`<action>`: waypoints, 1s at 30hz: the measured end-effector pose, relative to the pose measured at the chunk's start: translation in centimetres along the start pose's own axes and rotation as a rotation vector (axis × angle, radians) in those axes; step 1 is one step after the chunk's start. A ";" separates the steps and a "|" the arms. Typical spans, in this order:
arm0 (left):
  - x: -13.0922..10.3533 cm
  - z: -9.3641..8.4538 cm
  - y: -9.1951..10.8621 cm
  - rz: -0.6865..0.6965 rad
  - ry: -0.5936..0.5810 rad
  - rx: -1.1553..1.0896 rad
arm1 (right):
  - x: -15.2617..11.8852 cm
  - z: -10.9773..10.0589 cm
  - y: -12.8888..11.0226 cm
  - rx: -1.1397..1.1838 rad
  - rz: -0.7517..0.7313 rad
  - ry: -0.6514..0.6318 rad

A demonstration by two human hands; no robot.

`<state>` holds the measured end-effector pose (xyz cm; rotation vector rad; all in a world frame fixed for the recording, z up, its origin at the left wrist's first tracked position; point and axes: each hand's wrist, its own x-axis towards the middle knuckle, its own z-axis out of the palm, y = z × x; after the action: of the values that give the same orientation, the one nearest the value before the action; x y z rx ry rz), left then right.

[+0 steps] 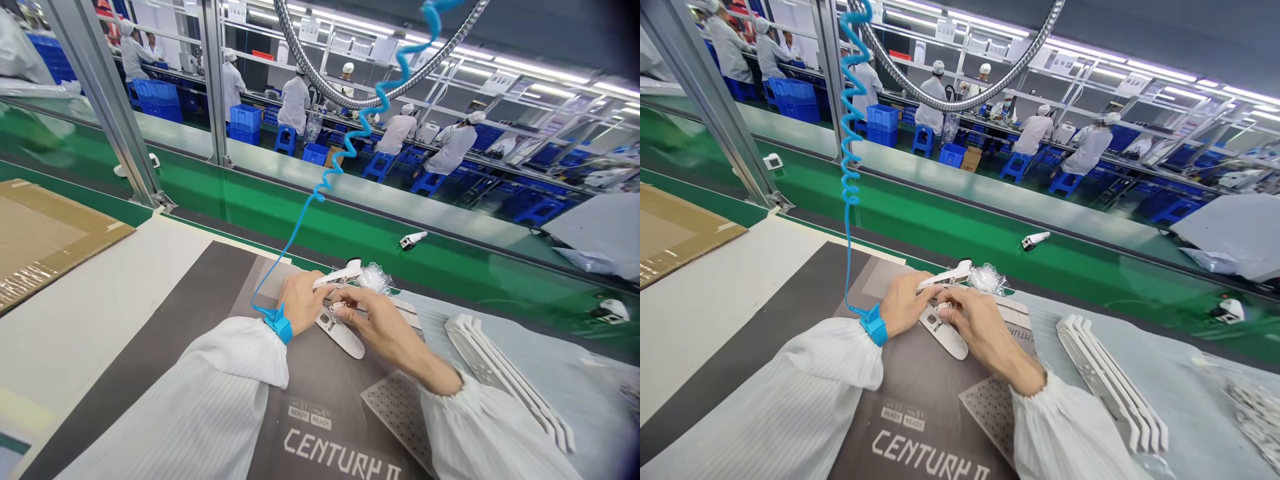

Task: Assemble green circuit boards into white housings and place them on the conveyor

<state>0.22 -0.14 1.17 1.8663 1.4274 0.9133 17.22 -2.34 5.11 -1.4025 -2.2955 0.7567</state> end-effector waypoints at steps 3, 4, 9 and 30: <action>0.0 -0.1 0.1 -0.002 -0.011 -0.013 | 0.2 -0.3 -0.4 -0.033 -0.032 -0.091; -0.1 -0.1 0.0 0.000 -0.016 -0.018 | 0.3 -0.2 -0.4 -0.068 -0.061 -0.125; -0.1 0.0 -0.1 0.005 -0.031 -0.030 | 1.1 0.7 -0.1 -0.340 -0.177 -0.135; 0.2 -0.5 0.0 -0.075 -0.069 -0.180 | 3.8 -0.2 1.2 0.056 0.176 -0.231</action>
<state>-0.16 0.05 1.55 1.6844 1.3197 0.9002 16.46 1.53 4.58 -1.5801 -2.3180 1.0795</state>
